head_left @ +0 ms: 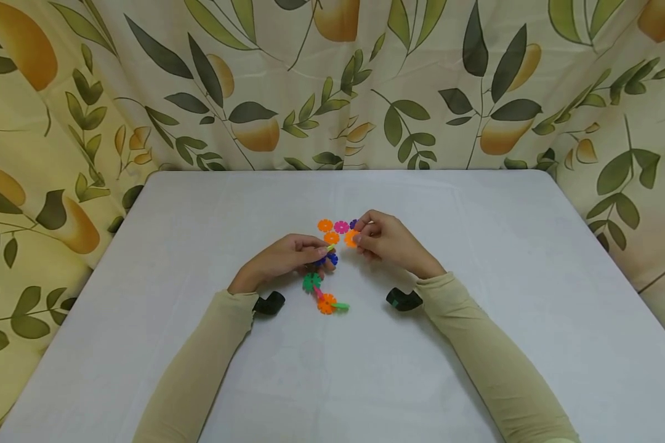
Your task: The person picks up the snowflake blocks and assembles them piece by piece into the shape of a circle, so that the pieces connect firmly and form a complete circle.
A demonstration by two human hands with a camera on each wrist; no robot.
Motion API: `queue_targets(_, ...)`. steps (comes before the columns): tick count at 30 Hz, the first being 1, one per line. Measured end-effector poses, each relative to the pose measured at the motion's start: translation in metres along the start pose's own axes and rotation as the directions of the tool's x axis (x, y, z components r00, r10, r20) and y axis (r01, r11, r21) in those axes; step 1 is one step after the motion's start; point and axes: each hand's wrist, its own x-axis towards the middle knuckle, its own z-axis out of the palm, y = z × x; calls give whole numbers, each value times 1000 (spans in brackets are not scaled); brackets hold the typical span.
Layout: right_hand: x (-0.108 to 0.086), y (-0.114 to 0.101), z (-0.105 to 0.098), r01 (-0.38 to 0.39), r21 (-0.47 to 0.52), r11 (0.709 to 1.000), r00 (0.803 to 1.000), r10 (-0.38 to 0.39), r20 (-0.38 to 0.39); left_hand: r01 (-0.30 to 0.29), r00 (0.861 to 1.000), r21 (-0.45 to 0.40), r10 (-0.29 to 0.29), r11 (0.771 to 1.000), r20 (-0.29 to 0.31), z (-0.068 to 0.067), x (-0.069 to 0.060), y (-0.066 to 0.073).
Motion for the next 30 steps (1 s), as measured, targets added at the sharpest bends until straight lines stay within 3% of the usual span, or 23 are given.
queue_targets(8, 0, 0, 7, 31, 28, 999, 998, -32, 56, 5, 1000, -19, -4, 1000, 30, 4, 2, -1)
queue_targets(19, 0, 1, 18, 16, 69, 998, 998, -20, 64, 9, 999, -10, -9, 1000, 40, 5, 0, -1)
queue_targets(30, -2, 2, 33, 67, 68, 995, 997, -70, 45, 12, 999, 32, -13, 999, 37, 3, 1, -2)
